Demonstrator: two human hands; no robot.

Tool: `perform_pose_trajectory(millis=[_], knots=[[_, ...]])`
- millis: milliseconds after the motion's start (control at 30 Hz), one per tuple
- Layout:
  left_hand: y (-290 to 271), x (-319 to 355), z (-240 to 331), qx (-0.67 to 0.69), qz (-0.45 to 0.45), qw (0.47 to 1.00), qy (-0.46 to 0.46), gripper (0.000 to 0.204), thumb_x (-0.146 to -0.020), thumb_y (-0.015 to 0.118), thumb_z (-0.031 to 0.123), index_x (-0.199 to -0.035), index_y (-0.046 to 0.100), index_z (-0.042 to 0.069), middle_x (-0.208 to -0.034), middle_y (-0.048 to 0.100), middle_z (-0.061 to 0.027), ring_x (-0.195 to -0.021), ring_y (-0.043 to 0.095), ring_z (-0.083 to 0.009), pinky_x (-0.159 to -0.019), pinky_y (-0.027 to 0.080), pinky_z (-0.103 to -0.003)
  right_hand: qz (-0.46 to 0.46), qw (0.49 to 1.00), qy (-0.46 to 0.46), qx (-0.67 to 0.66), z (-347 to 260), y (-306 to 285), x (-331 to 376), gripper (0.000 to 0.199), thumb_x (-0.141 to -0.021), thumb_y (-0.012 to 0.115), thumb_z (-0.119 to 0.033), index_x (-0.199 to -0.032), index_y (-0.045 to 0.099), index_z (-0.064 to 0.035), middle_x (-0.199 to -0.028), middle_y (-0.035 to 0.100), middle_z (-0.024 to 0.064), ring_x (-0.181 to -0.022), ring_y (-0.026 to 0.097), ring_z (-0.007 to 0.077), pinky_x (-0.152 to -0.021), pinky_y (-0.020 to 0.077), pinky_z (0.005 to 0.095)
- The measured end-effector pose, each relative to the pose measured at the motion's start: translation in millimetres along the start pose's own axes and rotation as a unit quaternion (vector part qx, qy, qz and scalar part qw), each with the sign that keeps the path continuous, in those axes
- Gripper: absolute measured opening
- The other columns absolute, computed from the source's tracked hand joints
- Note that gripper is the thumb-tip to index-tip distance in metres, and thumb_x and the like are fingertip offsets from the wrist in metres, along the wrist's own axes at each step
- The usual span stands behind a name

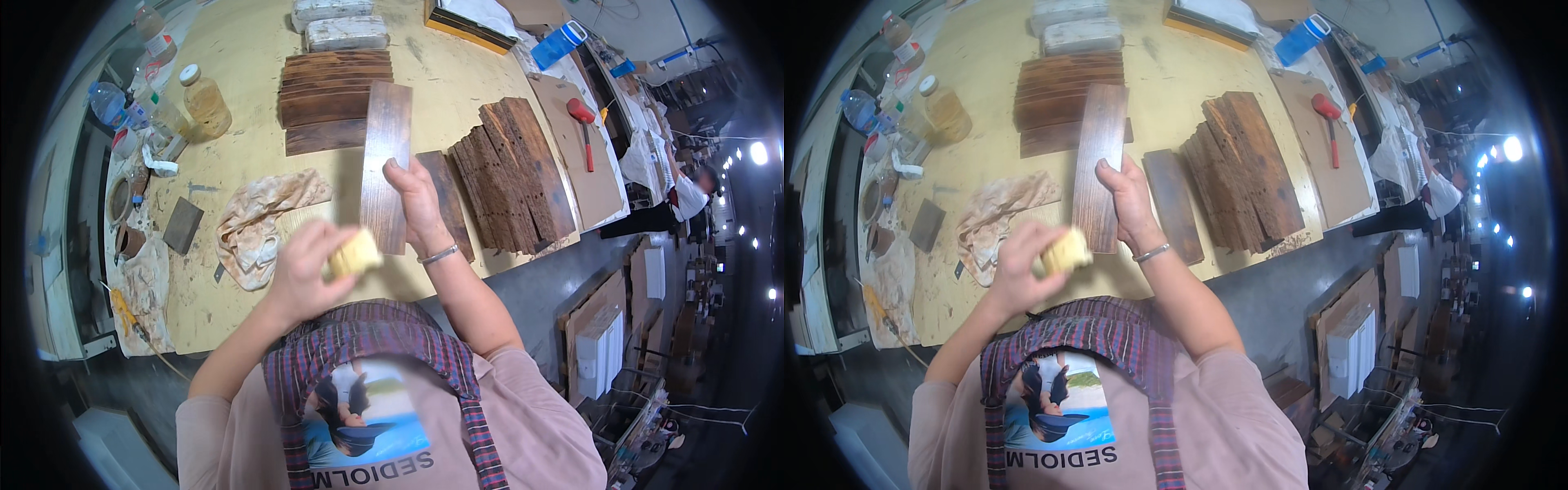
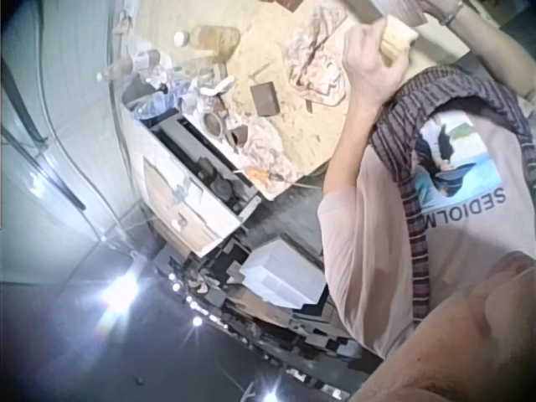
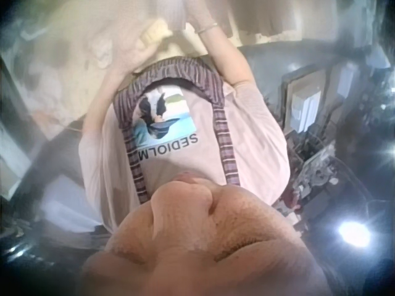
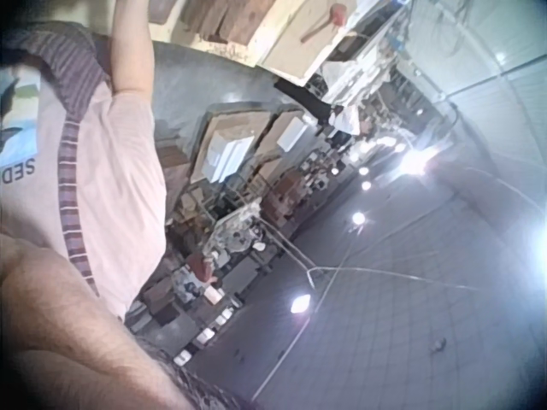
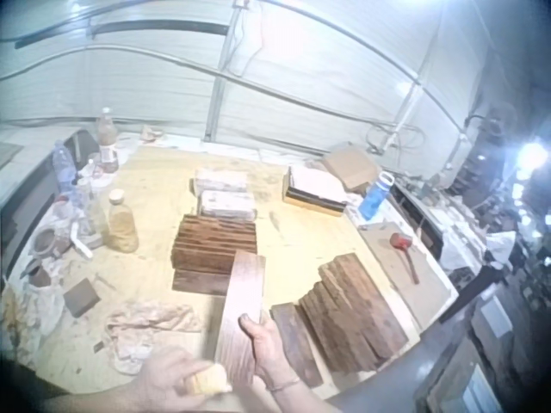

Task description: The person pours liquid from a bottle onto a cloth and wipes wood blocks, then continues applying the liquid to other wood pieces using a yellow sponge before stacking them on the workbench.

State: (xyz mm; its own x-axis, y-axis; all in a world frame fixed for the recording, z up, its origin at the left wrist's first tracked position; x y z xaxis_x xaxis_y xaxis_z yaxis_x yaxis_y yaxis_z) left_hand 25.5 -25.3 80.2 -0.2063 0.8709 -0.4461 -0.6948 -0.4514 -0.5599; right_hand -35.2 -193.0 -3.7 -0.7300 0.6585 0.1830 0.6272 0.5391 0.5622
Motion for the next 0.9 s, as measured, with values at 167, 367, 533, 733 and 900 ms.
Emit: perform_pose_trajectory(millis=[167, 367, 533, 733, 900], knots=[[-13, 21, -11, 0.01, 0.032, 0.998, -0.045, 0.05, -0.064, 0.079, 0.011, -0.111, 0.067, 0.002, -0.089, 0.06, -0.0134, -0.078, 0.061, -0.0297, -0.068, 0.05, -0.038, 0.093, 0.991, -0.093, 0.002, -7, -13, 2, 0.027, -0.096, 0.054, -0.007, -0.122, 0.051, 0.001, -0.11, 0.062, 0.0088, -0.099, 0.059, 0.0155, -0.09, 0.0477, 0.0322], [0, 9, -8, -0.069, 0.096, 0.992, -0.045, 0.053, -0.066, 0.081, 0.014, -0.114, 0.062, 0.002, -0.097, 0.06, -0.0159, -0.088, 0.06, -0.0328, -0.077, 0.05, -0.041, 0.192, 0.964, -0.183, 0.026, -13, -9, 12, 0.029, -0.097, 0.056, -0.01, -0.121, 0.047, 0.0036, -0.113, 0.058, 0.0107, -0.101, 0.056, 0.0162, -0.092, 0.0459, 0.0317], [7, 25, -2, -0.041, 0.084, 0.995, -0.037, 0.052, -0.065, 0.079, 0.012, -0.114, 0.064, 0.002, -0.094, 0.061, -0.0151, -0.082, 0.062, -0.0318, -0.072, 0.052, -0.04, 0.216, 0.949, -0.227, 0.004, -17, -15, 19, 0.031, -0.098, 0.056, -0.012, -0.122, 0.045, 0.0044, -0.119, 0.056, 0.0116, -0.107, 0.053, 0.0152, -0.096, 0.0426, 0.0308], [12, 23, 12, 0.064, -0.006, 0.998, -0.022, 0.052, -0.065, 0.077, 0.009, -0.114, 0.064, -0.002, -0.095, 0.062, -0.0167, -0.083, 0.061, -0.0299, -0.075, 0.05, -0.037, 0.151, 0.976, -0.157, -0.027, -4, -14, 7, 0.027, -0.098, 0.053, -0.008, -0.124, 0.049, 0.0012, -0.119, 0.059, 0.0112, -0.109, 0.055, 0.0169, -0.097, 0.044, 0.0329], [-16, 12, 4, -0.011, 0.06, 0.998, -0.033, 0.052, -0.063, 0.079, 0.013, -0.113, 0.068, 0.004, -0.09, 0.061, -0.0115, -0.08, 0.062, -0.028, -0.071, 0.052, -0.037, 0.073, 0.997, 0.006, -0.001, 13, -2, 10, 0.026, -0.098, 0.051, -0.007, -0.121, 0.051, 0.0035, -0.112, 0.063, 0.0123, -0.096, 0.063, 0.0171, -0.086, 0.0514, 0.0322]])
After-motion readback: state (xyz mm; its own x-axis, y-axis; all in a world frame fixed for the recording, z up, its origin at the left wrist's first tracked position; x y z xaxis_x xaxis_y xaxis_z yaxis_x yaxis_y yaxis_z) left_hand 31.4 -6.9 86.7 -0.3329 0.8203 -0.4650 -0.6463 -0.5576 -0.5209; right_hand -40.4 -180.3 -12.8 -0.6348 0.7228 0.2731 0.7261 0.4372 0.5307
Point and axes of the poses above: each hand's wrist, its own x-axis away from the middle knuckle, its own y-axis out of the palm, z = x × y, the point moved 9 cm from there along -x, towards the middle knuckle
